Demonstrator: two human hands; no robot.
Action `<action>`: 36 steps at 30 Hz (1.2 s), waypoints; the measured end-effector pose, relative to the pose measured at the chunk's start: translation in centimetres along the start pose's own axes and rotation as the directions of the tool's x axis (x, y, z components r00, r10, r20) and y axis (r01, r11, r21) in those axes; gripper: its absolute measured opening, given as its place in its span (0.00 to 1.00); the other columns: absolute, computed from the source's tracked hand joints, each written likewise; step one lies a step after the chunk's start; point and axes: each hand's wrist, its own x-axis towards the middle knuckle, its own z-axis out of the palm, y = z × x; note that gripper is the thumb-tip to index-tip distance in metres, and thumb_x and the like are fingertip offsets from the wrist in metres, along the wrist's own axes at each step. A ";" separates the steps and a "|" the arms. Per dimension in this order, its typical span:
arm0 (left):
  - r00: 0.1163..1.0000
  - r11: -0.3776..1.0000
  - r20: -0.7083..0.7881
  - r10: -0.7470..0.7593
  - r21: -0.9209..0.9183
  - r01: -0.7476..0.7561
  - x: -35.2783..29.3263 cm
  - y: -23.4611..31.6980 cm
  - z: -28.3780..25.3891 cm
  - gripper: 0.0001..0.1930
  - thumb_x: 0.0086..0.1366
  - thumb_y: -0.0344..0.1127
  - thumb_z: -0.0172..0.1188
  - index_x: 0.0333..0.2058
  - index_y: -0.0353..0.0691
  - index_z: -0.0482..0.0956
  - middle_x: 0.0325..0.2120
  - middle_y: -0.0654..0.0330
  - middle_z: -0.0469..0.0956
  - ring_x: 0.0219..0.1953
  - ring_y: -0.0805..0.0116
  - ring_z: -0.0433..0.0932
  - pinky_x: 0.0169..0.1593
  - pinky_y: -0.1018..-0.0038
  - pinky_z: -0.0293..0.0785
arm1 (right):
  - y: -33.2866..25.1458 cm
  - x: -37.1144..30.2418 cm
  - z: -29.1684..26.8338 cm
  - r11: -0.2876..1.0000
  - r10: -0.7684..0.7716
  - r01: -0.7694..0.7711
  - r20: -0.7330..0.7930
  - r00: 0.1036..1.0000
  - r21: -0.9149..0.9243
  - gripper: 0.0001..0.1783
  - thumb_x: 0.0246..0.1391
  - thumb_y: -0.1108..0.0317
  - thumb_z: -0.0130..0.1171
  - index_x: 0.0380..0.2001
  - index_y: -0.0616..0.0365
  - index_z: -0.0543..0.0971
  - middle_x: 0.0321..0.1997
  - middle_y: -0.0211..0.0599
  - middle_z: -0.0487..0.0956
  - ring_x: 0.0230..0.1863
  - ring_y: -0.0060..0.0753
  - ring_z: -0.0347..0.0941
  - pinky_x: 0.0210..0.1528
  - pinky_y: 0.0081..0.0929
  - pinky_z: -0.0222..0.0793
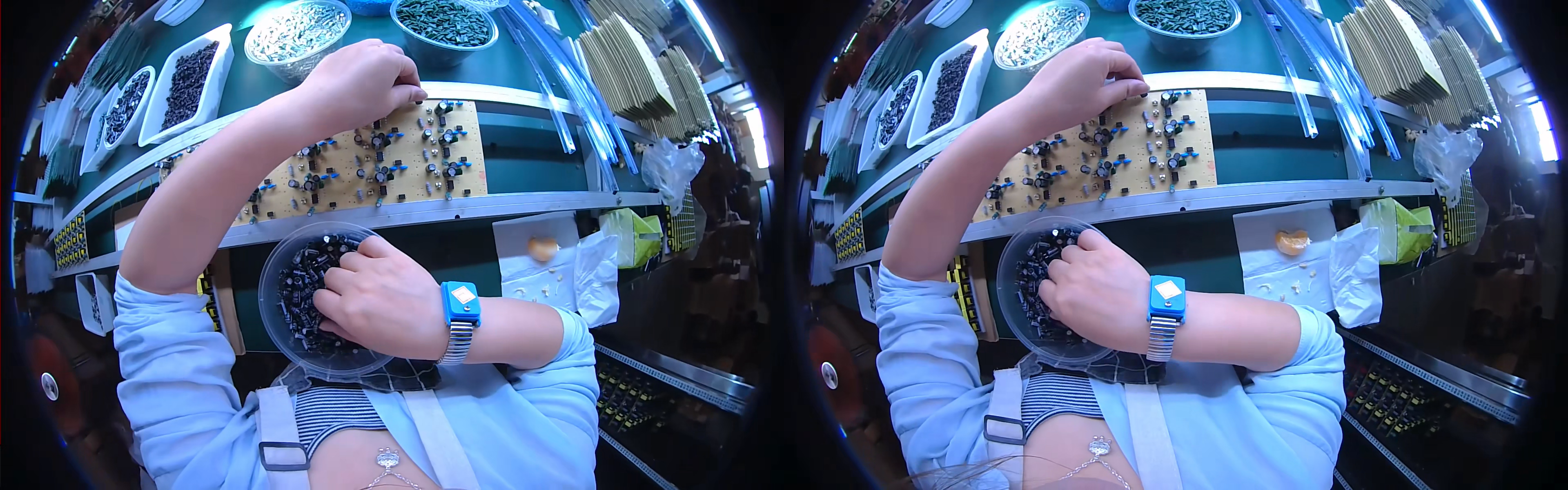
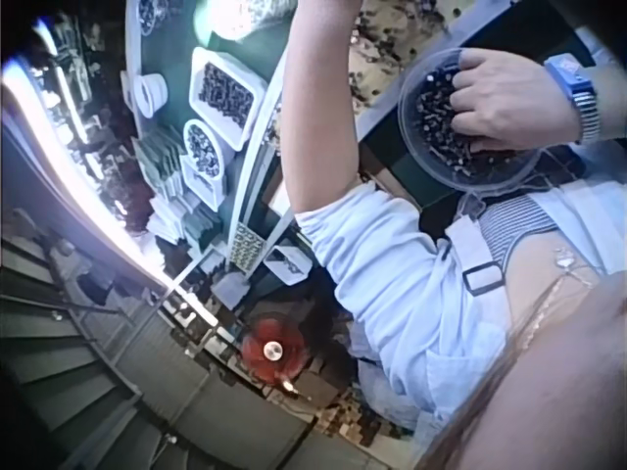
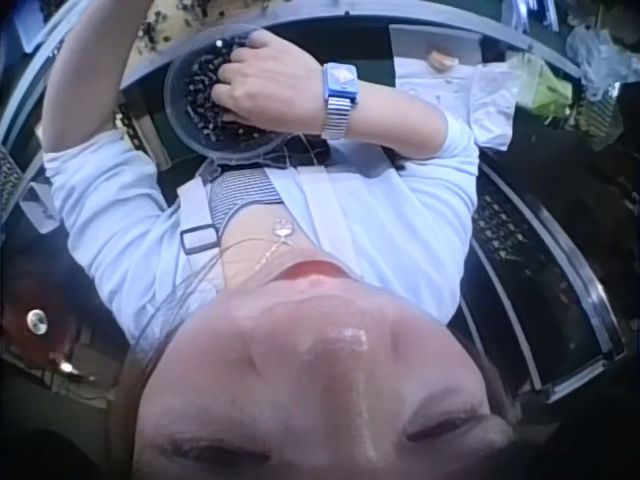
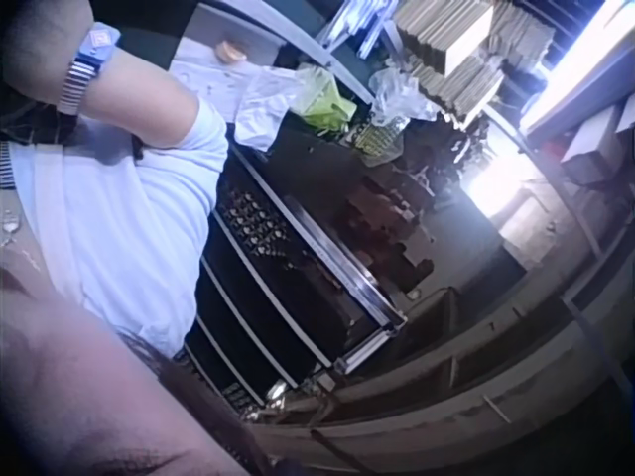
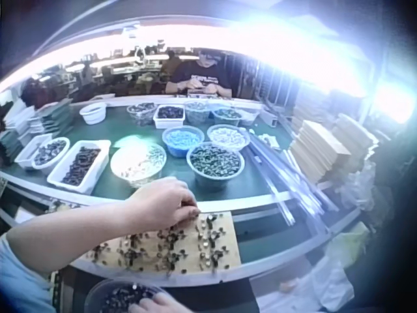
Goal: The person places small electronic components onto a printed circuit board by hand at an assembly station.
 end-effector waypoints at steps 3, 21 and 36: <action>0.997 0.997 -0.037 0.067 0.029 -0.066 -0.1 -0.1 0.1 0.10 0.64 0.37 0.60 0.33 0.39 0.87 0.33 0.61 0.81 0.35 0.64 0.78 0.41 0.72 0.77 | 0.1 0.0 0.1 1.000 -0.012 0.012 -0.006 1.000 0.000 0.08 0.55 0.61 0.62 0.30 0.52 0.79 0.31 0.32 0.77 0.35 0.33 0.72 0.50 0.31 0.61; 0.931 0.986 -0.326 0.166 0.024 -0.167 -3.6 -0.4 -1.5 0.06 0.62 0.33 0.64 0.37 0.40 0.84 0.33 0.62 0.78 0.34 0.65 0.75 0.40 0.73 0.74 | 1.6 -5.5 -0.4 0.934 -0.352 0.350 -0.019 0.936 -0.072 0.05 0.55 0.64 0.60 0.34 0.47 0.75 0.36 0.29 0.72 0.37 0.31 0.68 0.53 0.34 0.63; 0.933 0.943 -0.322 -0.158 -0.330 0.046 -22.3 0.6 -9.3 0.08 0.59 0.27 0.65 0.39 0.38 0.83 0.36 0.58 0.79 0.37 0.65 0.76 0.41 0.72 0.72 | -0.2 -2.7 -5.0 0.855 -0.508 0.512 0.064 0.859 -0.085 0.12 0.52 0.67 0.61 0.41 0.45 0.75 0.39 0.27 0.73 0.37 0.29 0.69 0.43 0.29 0.66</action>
